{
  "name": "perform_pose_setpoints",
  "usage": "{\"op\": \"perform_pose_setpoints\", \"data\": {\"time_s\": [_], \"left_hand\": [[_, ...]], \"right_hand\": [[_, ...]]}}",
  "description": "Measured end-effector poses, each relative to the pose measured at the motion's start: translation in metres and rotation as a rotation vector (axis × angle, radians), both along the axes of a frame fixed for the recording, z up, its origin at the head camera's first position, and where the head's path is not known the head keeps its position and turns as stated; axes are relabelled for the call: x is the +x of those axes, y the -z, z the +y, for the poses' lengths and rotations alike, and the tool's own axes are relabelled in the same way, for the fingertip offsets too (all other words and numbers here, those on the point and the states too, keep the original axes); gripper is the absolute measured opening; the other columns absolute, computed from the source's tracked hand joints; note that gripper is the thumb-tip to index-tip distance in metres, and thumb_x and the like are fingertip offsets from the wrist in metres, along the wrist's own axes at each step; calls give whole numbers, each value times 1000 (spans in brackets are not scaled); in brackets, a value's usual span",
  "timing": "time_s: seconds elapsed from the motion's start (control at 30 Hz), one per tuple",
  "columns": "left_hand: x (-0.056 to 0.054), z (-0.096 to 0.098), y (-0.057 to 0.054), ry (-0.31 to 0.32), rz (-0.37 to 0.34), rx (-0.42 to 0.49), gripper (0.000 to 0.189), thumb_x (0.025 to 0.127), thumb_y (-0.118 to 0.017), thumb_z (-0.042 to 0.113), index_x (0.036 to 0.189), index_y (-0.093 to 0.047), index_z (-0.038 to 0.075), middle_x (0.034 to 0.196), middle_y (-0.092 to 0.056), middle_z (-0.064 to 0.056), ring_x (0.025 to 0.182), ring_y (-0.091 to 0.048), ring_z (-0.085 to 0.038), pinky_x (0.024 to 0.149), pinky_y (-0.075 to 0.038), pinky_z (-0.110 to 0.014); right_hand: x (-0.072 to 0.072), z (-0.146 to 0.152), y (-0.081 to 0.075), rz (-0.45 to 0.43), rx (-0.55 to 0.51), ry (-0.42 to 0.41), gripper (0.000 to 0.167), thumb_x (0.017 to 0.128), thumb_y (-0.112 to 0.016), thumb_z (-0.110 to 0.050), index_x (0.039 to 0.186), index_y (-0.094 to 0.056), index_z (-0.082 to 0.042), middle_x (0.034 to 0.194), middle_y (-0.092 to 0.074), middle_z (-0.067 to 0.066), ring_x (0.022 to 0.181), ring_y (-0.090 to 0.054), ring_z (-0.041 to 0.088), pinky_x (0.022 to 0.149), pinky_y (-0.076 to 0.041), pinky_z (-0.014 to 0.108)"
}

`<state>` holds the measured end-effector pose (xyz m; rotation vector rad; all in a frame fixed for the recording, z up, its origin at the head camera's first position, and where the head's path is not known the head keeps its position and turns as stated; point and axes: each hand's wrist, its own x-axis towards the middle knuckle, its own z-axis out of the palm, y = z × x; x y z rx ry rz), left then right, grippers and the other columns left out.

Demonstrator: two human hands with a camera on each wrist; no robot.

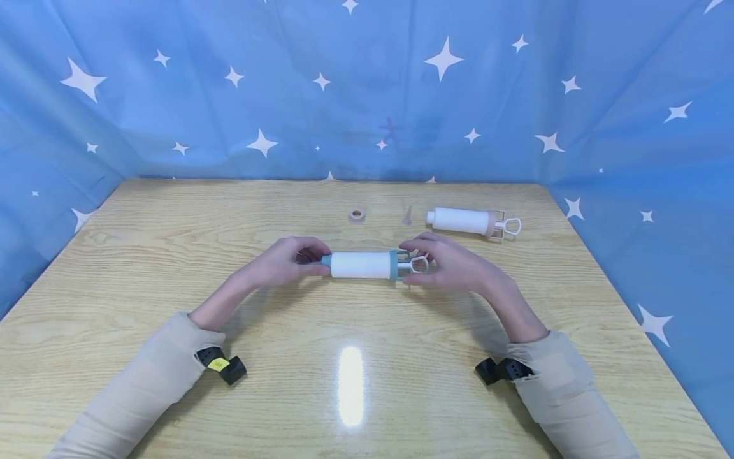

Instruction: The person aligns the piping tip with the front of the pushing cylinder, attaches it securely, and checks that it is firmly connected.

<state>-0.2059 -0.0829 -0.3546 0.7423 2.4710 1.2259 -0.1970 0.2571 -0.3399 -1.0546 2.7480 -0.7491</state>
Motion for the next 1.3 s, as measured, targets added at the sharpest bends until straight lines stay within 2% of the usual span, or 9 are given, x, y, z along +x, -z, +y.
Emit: {"op": "perform_pose_setpoints", "data": {"time_s": [0.37, 0.77, 1.1, 1.3], "left_hand": [[-1, -2, 1, -4, -9, 9, 34, 94, -74, 17, 123, -66, 0, 108, -69, -9, 99, -65, -21, 88, -55, -35], [-2, -3, 1, -22, -1, 9, 32, 96, -72, 19, 122, -66, 1, 108, -68, -8, 100, -64, -22, 91, -54, -36], [-3, -5, -1, -42, -11, 9, 31, 98, -68, 22, 123, -66, 3, 110, -68, -8, 102, -64, -23, 93, -53, -37], [-4, -7, -1, -32, 4, 19, 36, 100, -65, 23, 127, -63, -1, 114, -68, -11, 103, -64, -25, 95, -53, -39]], "right_hand": [[0, 3, -2, -3, 6, 19, 56, 92, -77, -24, 137, -58, 3, 126, -65, 13, 104, -64, 25, 89, -56, 46], [-3, 6, 0, 51, -22, 12, 52, 91, -78, -20, 133, -60, 4, 124, -66, 15, 104, -65, 26, 89, -56, 48], [-3, 7, -3, 14, 5, 57, 55, 93, -75, -29, 136, -59, 2, 126, -63, 16, 109, -63, 28, 91, -55, 49], [-5, 10, -3, 11, 12, 74, 56, 96, -72, -32, 138, -57, 2, 131, -61, 19, 112, -61, 30, 94, -53, 52]]}}
